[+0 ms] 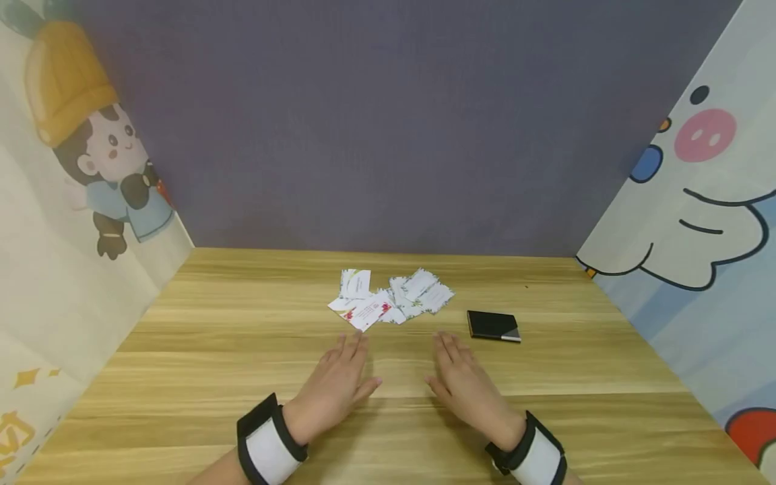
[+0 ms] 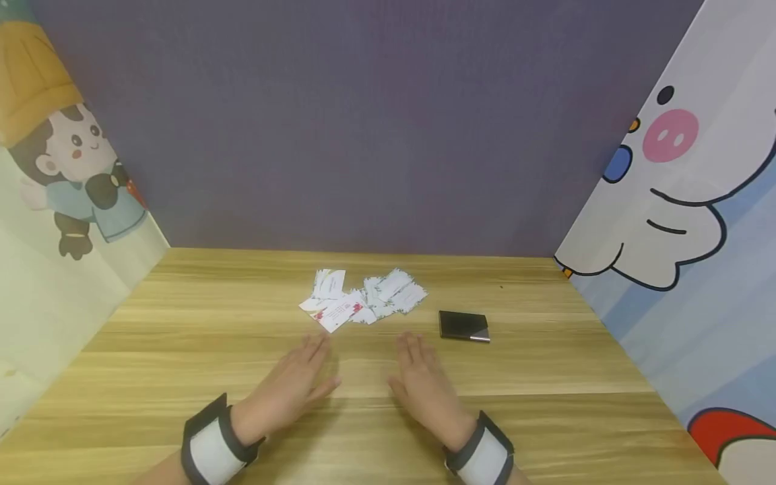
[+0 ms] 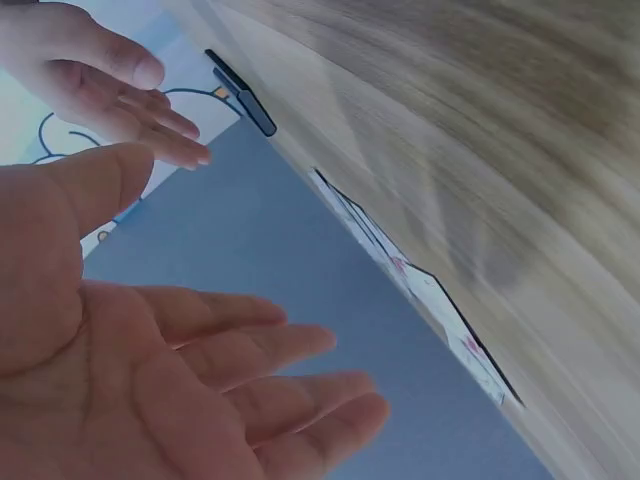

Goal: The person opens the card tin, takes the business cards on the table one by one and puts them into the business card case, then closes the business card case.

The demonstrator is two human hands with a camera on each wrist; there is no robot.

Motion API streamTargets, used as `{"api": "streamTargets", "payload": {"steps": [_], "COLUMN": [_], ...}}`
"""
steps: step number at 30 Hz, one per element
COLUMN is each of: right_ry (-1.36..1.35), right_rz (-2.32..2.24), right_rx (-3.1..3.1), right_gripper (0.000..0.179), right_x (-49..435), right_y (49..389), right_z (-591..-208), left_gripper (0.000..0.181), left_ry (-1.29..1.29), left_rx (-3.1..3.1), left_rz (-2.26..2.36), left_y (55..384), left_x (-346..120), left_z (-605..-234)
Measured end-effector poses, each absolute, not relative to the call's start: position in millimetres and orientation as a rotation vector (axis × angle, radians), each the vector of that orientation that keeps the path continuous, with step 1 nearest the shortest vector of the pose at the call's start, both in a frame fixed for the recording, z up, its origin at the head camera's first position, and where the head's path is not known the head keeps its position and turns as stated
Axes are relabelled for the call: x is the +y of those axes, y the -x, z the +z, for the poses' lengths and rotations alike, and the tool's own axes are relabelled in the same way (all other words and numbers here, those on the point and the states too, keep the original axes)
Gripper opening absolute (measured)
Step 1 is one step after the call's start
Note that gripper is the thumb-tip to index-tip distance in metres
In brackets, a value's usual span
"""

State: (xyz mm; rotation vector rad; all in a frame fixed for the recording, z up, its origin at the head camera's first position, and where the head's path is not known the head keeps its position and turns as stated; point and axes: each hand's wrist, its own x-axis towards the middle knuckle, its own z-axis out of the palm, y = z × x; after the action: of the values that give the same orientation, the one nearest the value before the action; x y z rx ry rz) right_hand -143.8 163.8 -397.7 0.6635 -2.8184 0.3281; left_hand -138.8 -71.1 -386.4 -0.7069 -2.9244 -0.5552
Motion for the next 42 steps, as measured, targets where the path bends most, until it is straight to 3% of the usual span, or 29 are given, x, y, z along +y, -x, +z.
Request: {"api": "streamTargets", "payload": {"steps": [11,21,29,35,42], "right_ry": [-0.581,-0.403,-0.346,-0.346,-0.324], "right_rz": [0.336,0.433,0.502,0.498,0.514], "right_rx": [-2.795,-3.070,-3.191,-3.172,-3.157], "right_gripper": [0.060,0.068,0.070,0.064,0.057], "right_x": [203,260,280,289,293], "right_y": [169,221,235,240,243], "right_z": [-396,-386,-391,-396,-404], "left_gripper": [0.047,0.028,0.014,0.020,0.053], "left_ry": [0.874,0.878,0.880,0.938,0.921], "left_rx": [-2.781,-2.703,-2.870,-2.911,-3.039], "left_rz": [-0.556,-0.604,-0.619,-0.517,-0.316], "left_y": [163,198,223,245,259], "left_x": [-50,-16,29,72,107], "left_z": [-389,-391,-380,-382,-383]}}
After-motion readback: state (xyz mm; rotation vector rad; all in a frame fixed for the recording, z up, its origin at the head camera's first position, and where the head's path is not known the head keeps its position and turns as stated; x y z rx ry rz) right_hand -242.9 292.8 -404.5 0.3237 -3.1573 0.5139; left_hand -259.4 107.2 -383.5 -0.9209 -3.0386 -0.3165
